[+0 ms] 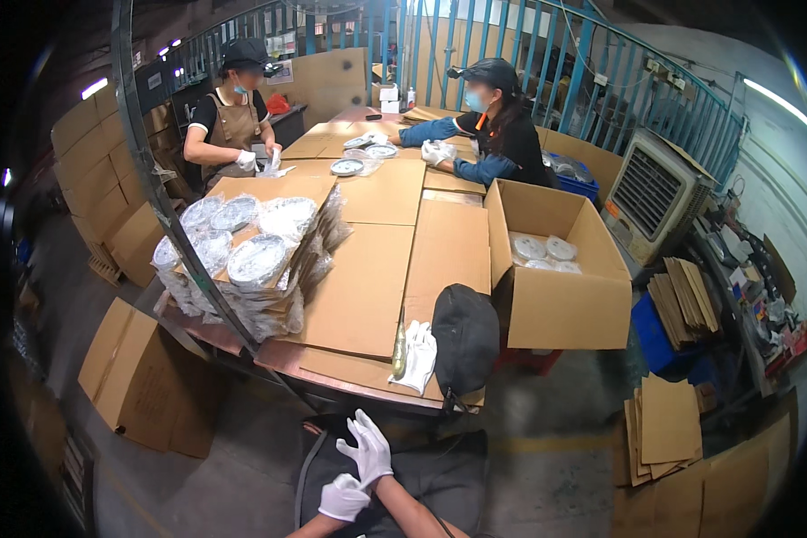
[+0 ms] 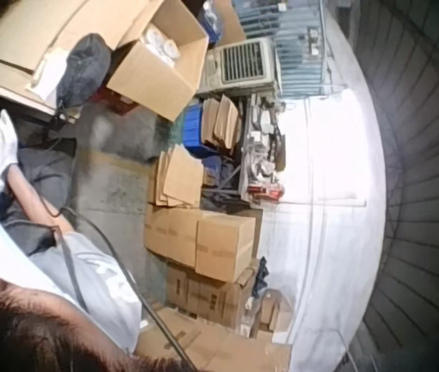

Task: The person assembles a metal circular component with a white plastic part using an electric screwdriver.

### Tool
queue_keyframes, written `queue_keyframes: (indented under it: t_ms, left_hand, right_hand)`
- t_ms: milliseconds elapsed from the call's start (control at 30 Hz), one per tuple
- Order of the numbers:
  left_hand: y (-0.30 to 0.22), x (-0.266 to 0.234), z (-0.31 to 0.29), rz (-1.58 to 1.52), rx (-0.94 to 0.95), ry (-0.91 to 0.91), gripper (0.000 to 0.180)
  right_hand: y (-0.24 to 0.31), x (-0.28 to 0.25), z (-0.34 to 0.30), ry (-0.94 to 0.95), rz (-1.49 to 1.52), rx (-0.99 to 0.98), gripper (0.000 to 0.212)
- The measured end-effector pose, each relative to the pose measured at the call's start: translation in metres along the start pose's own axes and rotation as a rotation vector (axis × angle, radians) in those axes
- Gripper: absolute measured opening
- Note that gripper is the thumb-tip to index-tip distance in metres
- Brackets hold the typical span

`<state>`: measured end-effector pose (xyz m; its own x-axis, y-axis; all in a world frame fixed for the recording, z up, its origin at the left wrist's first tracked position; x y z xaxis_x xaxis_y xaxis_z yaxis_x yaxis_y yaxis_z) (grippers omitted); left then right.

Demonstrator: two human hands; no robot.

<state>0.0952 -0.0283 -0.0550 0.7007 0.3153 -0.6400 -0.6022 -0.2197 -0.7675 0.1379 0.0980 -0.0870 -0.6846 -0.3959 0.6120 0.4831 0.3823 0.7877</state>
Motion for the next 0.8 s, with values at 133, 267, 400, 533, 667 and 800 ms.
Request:
queue_keyframes:
  t_ms: [133, 267, 400, 533, 667, 800]
  left_hand:
    - [-0.003, -0.003, -0.005, 0.284, 0.402, 0.0, 0.02]
    - [-0.001, -0.01, -0.001, 0.152, 0.446, 0.127, 0.018]
    - [0.006, -0.002, -0.008, 0.228, 0.384, 0.113, 0.017]
    - [-0.021, -0.024, 0.018, 0.035, -0.135, -0.021, 0.016]
    - [-0.037, -0.071, 0.042, 0.032, -0.504, 0.012, 0.034]
    - [0.001, -0.052, 0.044, 0.268, -0.208, 0.621, 0.042]
  right_hand:
    - [0.03, 0.037, 0.004, 0.058, 0.128, 0.039, 0.063]
    - [0.039, 0.041, 0.002, 0.226, 0.131, 0.159, 0.074]
    - [0.039, 0.04, 0.0, 0.192, 0.146, 0.191, 0.076]
    - [0.037, 0.027, -0.002, 0.29, 0.106, 0.2, 0.077]
    - [0.047, 0.037, -0.012, 0.293, -0.045, 0.235, 0.08]
    - [0.027, 0.041, -0.014, 0.384, -0.264, 0.122, 0.083]
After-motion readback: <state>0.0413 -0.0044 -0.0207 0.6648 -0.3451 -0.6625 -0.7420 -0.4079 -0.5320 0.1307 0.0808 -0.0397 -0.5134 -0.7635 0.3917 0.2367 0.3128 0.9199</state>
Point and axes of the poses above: each hand's wrist, its own z-axis towards the middle knuckle, its own x-axis out of the palm, y = z × x, the point moved 1 cm from there along z, towards the middle knuckle
